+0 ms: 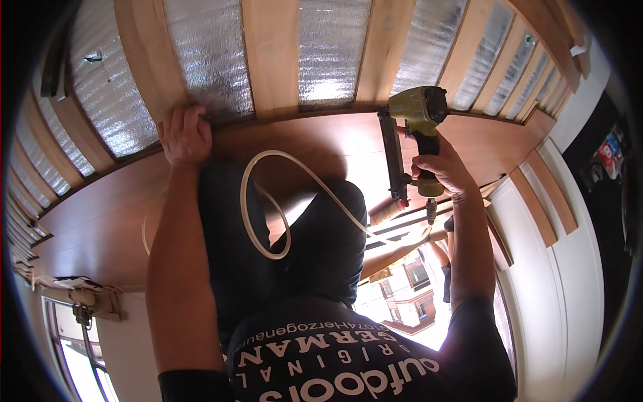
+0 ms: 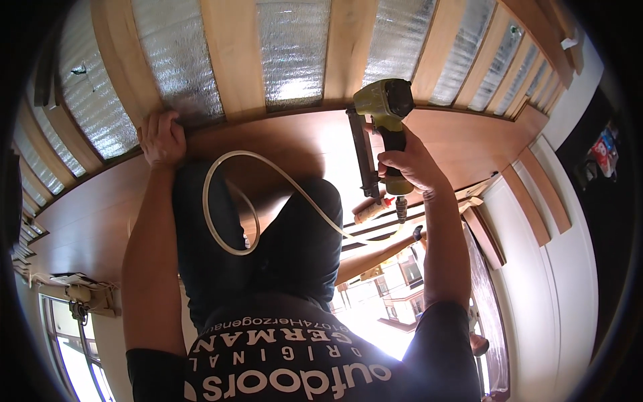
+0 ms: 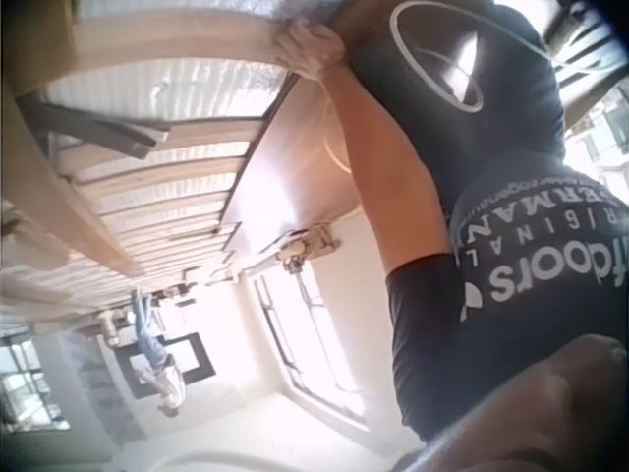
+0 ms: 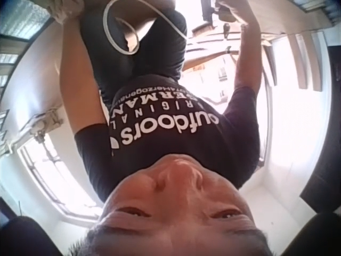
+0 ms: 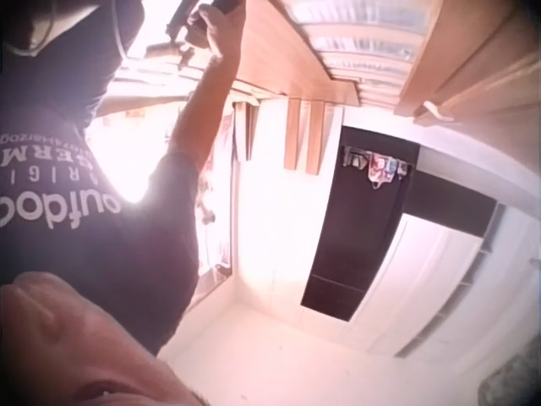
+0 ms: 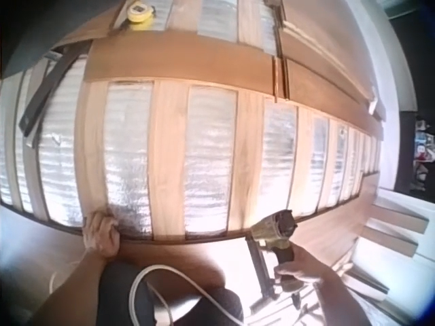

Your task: The person installs laminate wood flooring planks by applying glue to the edges, fitting them together, and securing them with a nail gun and hammer.

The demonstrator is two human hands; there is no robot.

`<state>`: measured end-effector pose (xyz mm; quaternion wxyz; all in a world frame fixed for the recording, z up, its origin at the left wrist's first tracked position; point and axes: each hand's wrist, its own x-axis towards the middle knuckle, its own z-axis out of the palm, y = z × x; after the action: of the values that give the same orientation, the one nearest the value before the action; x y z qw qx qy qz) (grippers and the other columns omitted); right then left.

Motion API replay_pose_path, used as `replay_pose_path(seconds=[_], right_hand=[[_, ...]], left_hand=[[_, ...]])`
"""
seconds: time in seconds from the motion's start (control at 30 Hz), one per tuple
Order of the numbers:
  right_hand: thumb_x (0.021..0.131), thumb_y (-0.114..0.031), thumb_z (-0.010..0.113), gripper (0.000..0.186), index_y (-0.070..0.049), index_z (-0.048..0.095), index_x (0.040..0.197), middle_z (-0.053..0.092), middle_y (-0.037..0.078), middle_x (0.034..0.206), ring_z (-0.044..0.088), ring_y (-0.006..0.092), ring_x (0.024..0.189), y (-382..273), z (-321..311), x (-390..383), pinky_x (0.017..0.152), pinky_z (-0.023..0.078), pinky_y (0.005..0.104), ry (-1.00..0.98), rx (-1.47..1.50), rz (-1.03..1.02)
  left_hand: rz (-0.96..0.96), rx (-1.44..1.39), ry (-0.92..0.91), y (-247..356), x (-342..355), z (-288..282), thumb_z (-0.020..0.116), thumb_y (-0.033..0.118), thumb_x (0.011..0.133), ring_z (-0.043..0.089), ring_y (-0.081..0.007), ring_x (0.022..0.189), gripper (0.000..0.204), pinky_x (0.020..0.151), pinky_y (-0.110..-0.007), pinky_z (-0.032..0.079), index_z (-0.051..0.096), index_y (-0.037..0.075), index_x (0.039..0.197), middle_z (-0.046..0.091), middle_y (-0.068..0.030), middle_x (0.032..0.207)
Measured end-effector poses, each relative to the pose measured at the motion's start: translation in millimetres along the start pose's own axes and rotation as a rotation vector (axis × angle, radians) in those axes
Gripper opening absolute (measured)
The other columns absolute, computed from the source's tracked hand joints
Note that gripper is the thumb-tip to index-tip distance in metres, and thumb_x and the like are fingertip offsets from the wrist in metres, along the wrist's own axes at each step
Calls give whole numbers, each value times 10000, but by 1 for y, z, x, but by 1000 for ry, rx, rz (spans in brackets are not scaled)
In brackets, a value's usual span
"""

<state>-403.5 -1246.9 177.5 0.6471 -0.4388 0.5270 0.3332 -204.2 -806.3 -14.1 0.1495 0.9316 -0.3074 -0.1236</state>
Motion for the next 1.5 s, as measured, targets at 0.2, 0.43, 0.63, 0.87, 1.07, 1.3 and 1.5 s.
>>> replay_pose_path(seconds=[0.2,0.43,0.63,0.87,1.07,1.3,1.5], right_hand=[[796,35,628,609,17,513,1394,645,97,1145,637,149,670,9,3,-13,668,578,327,162,-35,39],[775,39,638,666,18,493,1424,611,165,1391,657,145,680,6,4,-23,649,597,321,234,66,-61],[795,40,626,684,17,460,1457,605,152,1397,646,151,704,8,15,-9,680,585,320,155,44,-32],[818,65,604,623,16,466,1424,638,116,1231,609,153,694,-3,3,-5,676,554,321,47,27,-10],[818,-1,669,648,-8,440,1424,643,97,842,664,165,720,28,65,-32,691,566,319,138,18,-115],[801,27,709,708,-1,432,1452,653,105,925,693,182,760,54,57,-44,729,593,316,205,174,-131],[748,-7,728,693,-11,479,1395,622,93,883,658,192,675,93,13,-74,662,571,337,430,139,-155]], left_hand=[[-39,7,-62,-1,0,-1,628,130,836,614,-302,963,188,837,-478,451,680,187,1008,654,-43,987],[-3,-13,-34,1,0,-2,631,139,840,615,-308,1006,193,851,-480,457,680,189,1019,653,-49,1013],[7,-3,-17,1,-2,-1,613,120,863,626,-316,1036,188,879,-487,463,666,181,1033,669,-60,1050],[22,20,5,0,-2,3,613,112,863,628,-316,1050,177,869,-487,478,672,180,1014,670,-55,1047],[47,28,46,-1,-1,6,604,103,868,623,-335,1030,185,849,-501,491,668,174,1027,666,-63,1019],[0,66,-1,-15,-9,17,595,105,888,625,-370,1079,201,907,-532,486,658,169,1068,680,-89,1099],[34,17,20,-28,-17,26,609,119,879,618,-405,1108,253,942,-549,484,667,156,1123,674,-156,1163]])
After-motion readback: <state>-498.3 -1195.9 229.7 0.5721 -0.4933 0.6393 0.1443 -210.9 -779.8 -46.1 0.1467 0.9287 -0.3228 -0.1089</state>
